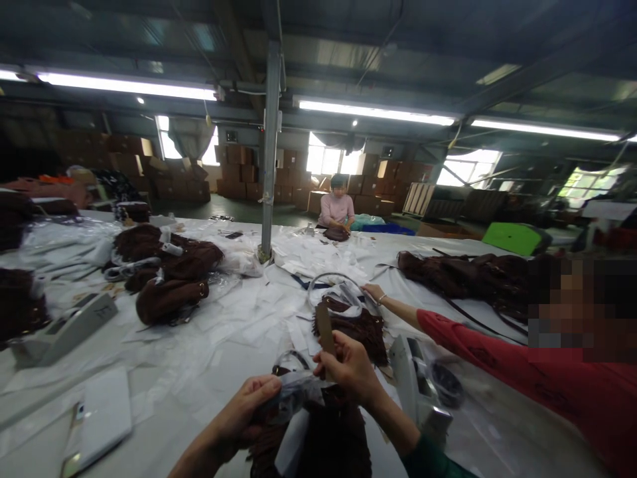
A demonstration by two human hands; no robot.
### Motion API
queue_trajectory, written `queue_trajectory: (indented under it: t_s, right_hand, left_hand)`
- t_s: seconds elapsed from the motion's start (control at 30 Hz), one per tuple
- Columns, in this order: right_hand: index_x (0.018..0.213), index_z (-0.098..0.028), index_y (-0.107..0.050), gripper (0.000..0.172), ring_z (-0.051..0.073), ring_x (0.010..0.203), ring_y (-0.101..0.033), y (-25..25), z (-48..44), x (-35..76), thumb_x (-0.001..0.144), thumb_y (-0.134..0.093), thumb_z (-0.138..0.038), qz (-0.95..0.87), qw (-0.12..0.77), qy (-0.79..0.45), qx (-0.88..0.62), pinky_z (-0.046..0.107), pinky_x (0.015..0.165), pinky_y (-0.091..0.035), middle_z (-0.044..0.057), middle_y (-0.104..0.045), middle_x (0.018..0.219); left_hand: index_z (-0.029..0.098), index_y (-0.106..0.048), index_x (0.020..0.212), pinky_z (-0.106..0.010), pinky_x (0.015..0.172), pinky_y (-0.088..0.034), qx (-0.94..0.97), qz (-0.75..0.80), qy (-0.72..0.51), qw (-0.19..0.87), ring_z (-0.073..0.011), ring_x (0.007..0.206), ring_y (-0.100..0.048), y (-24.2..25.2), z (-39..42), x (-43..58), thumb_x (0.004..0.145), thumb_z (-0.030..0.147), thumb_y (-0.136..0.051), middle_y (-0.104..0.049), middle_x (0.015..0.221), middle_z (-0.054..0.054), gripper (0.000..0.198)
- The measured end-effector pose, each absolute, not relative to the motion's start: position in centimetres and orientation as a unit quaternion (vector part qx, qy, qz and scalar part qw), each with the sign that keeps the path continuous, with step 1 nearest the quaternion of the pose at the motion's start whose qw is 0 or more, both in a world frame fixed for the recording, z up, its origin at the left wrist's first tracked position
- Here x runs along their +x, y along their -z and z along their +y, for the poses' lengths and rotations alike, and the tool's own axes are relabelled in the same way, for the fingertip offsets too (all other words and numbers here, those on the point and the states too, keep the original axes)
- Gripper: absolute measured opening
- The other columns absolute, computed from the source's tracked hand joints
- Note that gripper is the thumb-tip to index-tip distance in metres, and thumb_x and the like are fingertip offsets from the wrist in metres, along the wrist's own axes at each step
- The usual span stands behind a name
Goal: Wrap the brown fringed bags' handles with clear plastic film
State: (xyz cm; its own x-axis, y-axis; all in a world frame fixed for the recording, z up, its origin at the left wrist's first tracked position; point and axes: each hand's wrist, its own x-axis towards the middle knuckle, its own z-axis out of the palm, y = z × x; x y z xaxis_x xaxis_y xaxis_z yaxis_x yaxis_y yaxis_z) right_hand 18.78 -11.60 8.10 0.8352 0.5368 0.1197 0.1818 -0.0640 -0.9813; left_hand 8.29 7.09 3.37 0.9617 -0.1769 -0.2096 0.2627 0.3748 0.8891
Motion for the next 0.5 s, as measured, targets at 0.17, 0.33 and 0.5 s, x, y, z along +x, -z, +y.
queue_trajectory:
  t_s: [0.17,0.33,0.5]
  right_hand:
    - [0.081,-0.018,-0.052,0.014,0.015,0.051,-0.061,-7.8,-10.9,19.4,0.068,-0.053,-0.024,-0.226,0.662,-0.190,-0.689,0.025,0.050,-0.047,0.000,-0.067,0.069]
    - [0.080,-0.016,-0.066,0.014,0.015,0.068,-0.060,-8.4,-11.2,19.7,0.077,-0.055,-0.024,-0.352,0.518,-0.064,-0.777,0.024,0.061,-0.043,0.002,-0.067,0.073]
    - [0.071,-0.017,-0.069,0.030,0.013,0.064,-0.054,-6.9,-10.7,20.0,0.087,-0.055,-0.038,-0.478,0.410,-0.098,-0.770,0.022,0.060,-0.038,0.000,-0.063,0.066]
  left_hand:
    - [0.014,-0.051,0.063,-0.016,0.030,-0.010,0.534,0.014,0.129,0.835,-0.0010,0.033,-0.020,-2.9,6.9,8.4,0.076,0.054,-0.066,-0.038,0.047,0.006,0.044]
    - [0.013,-0.056,0.074,-0.016,0.030,-0.009,0.533,-0.008,0.145,0.834,-0.0006,0.032,-0.019,-3.1,6.9,8.3,0.079,0.053,-0.063,-0.040,0.050,0.006,0.041]
    - [0.014,-0.053,0.069,-0.016,0.028,-0.008,0.521,0.003,0.139,0.842,-0.0003,0.030,-0.017,-4.0,6.8,8.1,0.077,0.054,-0.066,-0.038,0.047,0.007,0.042]
